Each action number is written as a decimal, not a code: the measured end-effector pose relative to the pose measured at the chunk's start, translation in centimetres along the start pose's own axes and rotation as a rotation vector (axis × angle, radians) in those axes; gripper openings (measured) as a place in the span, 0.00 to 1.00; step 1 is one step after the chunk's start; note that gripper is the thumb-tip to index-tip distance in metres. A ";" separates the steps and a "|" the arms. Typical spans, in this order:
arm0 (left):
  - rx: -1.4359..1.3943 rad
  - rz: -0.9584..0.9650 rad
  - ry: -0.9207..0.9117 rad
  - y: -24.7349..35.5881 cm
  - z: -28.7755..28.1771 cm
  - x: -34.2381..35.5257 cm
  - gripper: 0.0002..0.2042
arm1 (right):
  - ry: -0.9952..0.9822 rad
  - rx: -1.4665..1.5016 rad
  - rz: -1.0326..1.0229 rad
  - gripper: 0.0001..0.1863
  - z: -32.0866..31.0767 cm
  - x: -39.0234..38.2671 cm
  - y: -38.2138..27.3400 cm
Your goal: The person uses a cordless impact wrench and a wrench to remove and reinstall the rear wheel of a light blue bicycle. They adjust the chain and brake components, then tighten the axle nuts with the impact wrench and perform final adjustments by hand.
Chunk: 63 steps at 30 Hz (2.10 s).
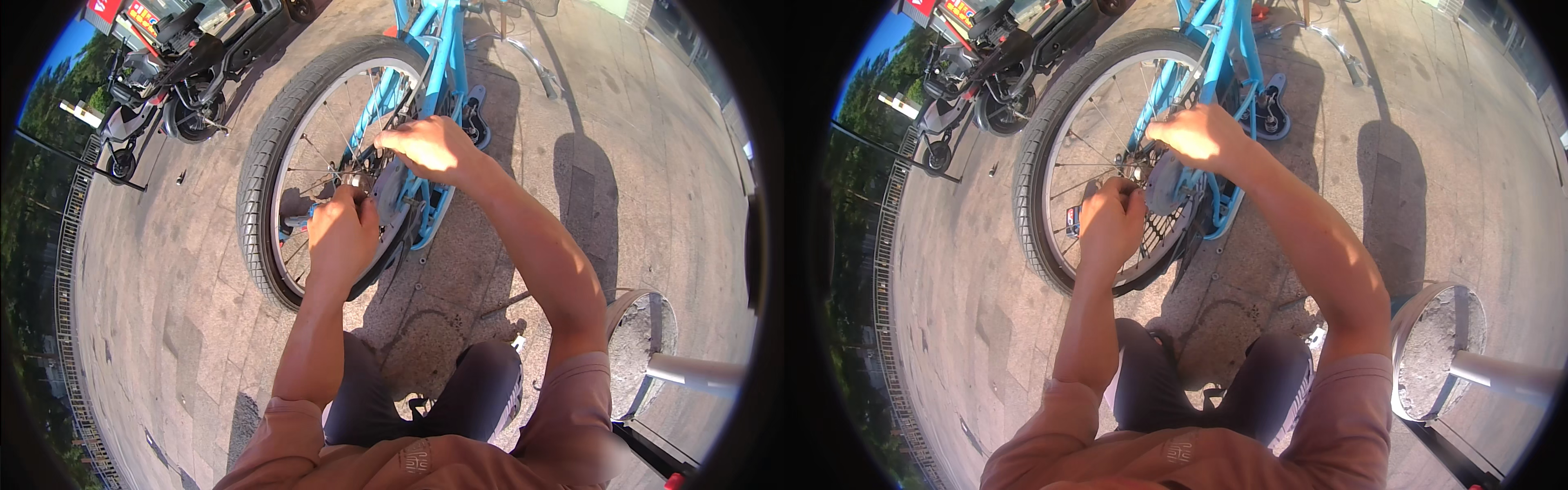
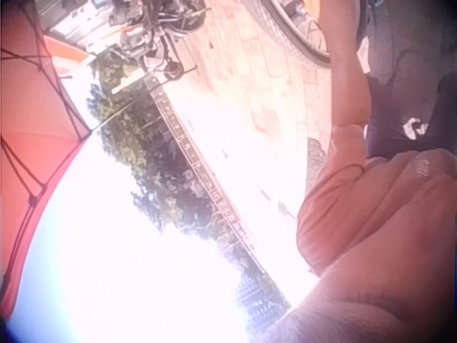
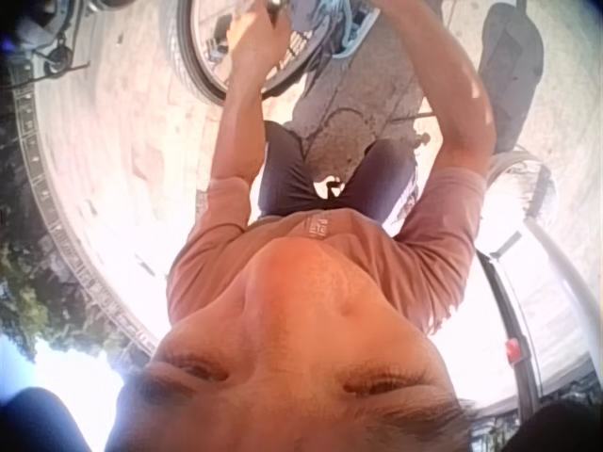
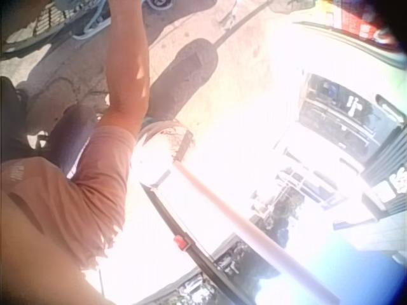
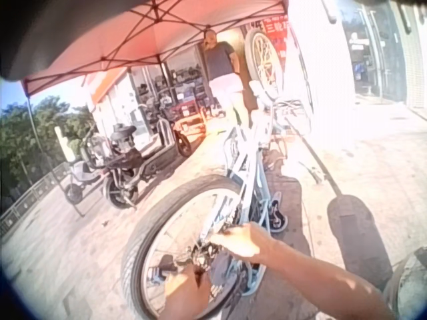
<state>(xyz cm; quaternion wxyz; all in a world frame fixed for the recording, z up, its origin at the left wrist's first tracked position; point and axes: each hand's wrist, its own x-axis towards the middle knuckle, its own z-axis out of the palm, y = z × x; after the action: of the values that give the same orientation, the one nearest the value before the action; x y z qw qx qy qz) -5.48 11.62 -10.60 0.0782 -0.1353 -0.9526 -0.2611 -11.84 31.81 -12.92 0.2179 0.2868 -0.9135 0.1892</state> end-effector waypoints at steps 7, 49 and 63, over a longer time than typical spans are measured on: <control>-0.323 -0.178 -0.172 -1.7 0.4 -3.5 0.09 | -0.013 0.069 -0.107 0.10 -0.6 0.1 0.1; -0.699 -0.084 -0.651 1.9 12.1 -7.8 0.13 | -0.205 0.316 1.380 0.14 11.9 -37.5 -2.6; -0.640 0.776 0.494 -1.0 -2.2 -9.4 0.17 | 0.548 1.001 0.739 0.15 8.0 -8.3 -4.1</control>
<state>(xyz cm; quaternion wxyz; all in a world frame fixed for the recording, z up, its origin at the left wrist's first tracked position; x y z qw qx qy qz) 3.34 7.59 -11.27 0.3443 -0.4276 -0.6596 -0.5134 -5.52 28.61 -22.89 0.2036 -0.0361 -0.6656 0.7171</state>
